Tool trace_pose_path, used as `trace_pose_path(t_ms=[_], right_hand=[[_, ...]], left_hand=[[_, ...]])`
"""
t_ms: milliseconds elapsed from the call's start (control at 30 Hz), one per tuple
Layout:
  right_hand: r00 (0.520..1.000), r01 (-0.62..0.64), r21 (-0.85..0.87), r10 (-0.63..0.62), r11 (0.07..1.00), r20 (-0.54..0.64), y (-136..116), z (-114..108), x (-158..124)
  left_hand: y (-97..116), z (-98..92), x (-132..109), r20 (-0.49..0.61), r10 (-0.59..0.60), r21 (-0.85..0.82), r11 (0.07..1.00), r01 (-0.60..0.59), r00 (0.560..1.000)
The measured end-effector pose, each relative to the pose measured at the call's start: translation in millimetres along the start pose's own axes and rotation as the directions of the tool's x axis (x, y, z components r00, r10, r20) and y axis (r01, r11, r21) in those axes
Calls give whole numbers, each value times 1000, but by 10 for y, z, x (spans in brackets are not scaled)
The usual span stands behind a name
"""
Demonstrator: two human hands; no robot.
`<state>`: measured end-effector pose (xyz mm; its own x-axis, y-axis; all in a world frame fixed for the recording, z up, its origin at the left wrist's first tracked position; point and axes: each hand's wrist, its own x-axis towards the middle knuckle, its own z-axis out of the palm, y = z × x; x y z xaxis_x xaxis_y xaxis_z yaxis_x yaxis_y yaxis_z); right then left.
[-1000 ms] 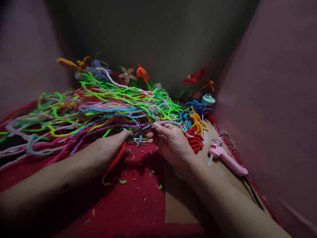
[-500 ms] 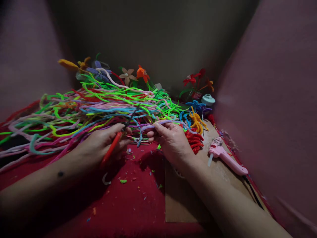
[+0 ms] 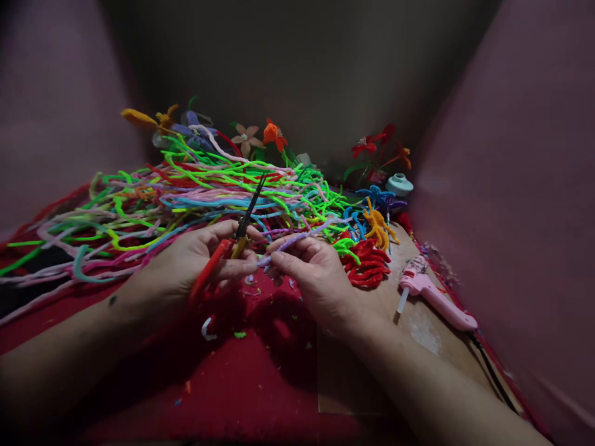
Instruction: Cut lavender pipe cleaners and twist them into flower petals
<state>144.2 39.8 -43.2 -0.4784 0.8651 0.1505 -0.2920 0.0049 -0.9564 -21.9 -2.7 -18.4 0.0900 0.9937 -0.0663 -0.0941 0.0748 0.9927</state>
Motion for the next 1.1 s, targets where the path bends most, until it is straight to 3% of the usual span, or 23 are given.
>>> trace_pose_path(t_ms=[100, 267, 367, 533, 767, 867, 1000, 1100], right_hand=[[1000, -13, -9, 13, 1000, -7, 2, 17, -17], [987, 43, -166, -68, 985, -148, 1, 68, -60], [992, 33, -106, -45, 994, -116, 0, 79, -55], [998, -66, 0, 66, 998, 26, -1, 67, -17], [997, -67, 59, 69, 996, -35, 8, 56, -23], [997, -53, 98, 58, 994, -45, 0, 51, -10], [996, -24, 119, 34, 993, -78, -29, 35, 23], [991, 27, 117, -11, 993, -135, -51, 6, 60]], left_hand=[[1, 38, -9, -36, 64, 38, 997, -62, 997], [-42, 67, 10, -115, 198, 155, 972, -179, 974], [-40, 80, 7, -130, 231, 206, 958, -202, 964], [-12, 79, -13, -111, 191, 182, 969, -169, 975], [30, 33, 10, -31, 46, 32, 998, -45, 998], [37, 25, 8, -39, 55, 35, 998, -53, 998], [5, -51, 11, -66, 152, 260, 957, -130, 986], [-39, -143, 31, -14, 275, 578, 786, -217, 961]])
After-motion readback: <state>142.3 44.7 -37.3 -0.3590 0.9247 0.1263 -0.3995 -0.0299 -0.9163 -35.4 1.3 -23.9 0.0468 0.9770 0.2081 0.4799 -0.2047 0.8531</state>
